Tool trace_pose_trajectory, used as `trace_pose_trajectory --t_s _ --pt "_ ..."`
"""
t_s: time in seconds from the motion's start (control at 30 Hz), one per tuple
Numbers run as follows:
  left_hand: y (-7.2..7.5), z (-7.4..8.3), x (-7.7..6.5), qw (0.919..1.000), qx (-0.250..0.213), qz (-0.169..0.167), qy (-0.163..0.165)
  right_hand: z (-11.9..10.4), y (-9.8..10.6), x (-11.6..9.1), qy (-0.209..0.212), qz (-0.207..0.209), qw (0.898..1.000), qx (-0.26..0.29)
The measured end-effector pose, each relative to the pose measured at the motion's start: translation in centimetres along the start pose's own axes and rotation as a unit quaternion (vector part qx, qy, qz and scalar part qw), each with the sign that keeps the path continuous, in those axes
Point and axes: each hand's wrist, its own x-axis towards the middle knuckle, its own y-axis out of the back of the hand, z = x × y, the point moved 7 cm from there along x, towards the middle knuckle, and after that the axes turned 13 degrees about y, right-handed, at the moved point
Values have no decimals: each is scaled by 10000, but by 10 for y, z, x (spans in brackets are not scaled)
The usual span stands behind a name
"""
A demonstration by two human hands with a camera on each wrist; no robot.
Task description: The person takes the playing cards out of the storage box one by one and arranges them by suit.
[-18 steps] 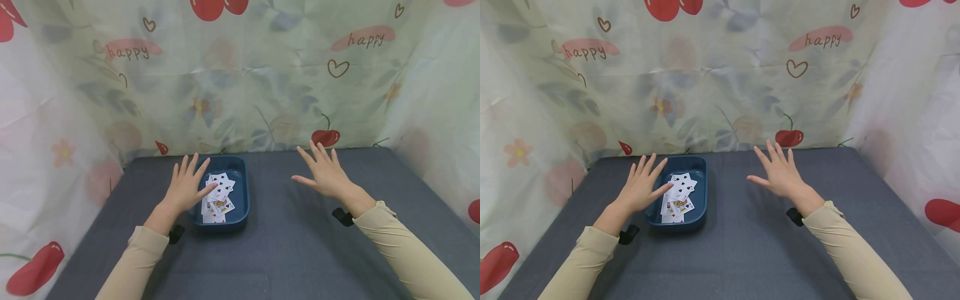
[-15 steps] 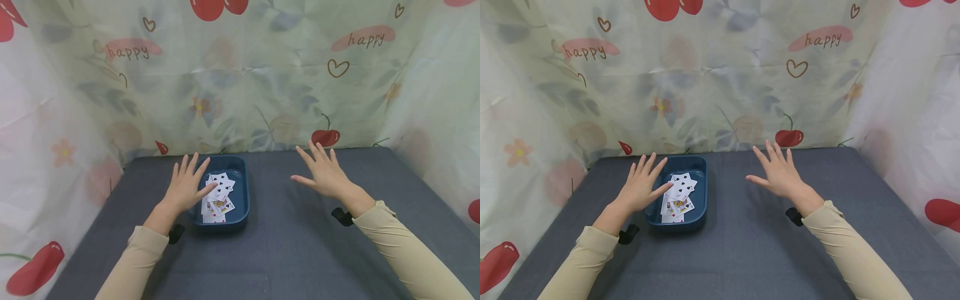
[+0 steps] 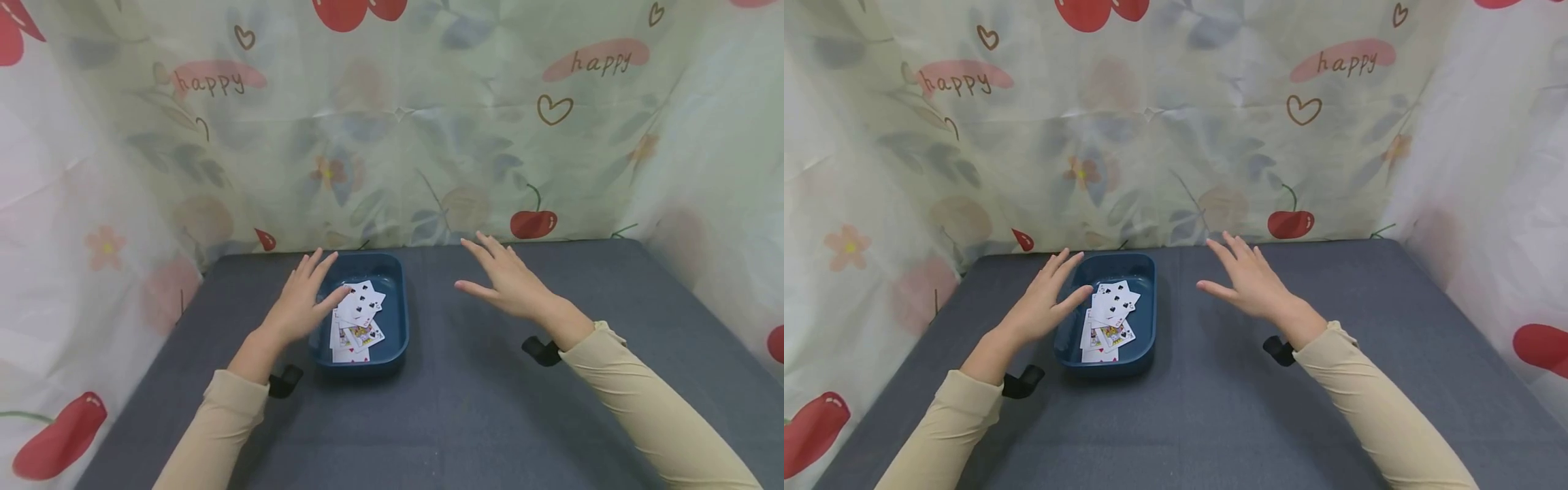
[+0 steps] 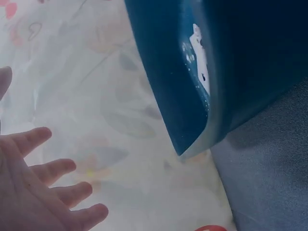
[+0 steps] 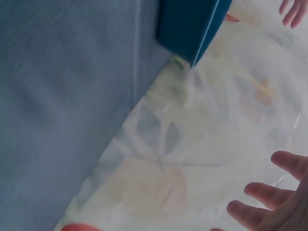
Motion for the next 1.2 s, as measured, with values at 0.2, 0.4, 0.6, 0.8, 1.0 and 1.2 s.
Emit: trace_pose_trajectory --t_s 0.2,0.4,0.6,0.8,1.0,1.2 --pt "6 -13 2 9978 -643 -55 132 -16 -9 17 205 29 9970 745" --pt "5 -33 5 9964 -804 -17 265 -36 -18 38 479 136 9925 1118" --pt "-2 -51 9 9945 -951 -163 397 -51 -28 59 669 214 9855 1546" --pt "-13 -69 12 9905 -1209 -390 534 -57 -42 82 521 84 9788 1979" --pt "-23 -81 13 9877 -1305 -629 595 -63 -56 104 253 65 9723 2324" --pt "-30 -86 12 9841 -1411 -861 643 -71 -70 122 10 72 9651 2617"
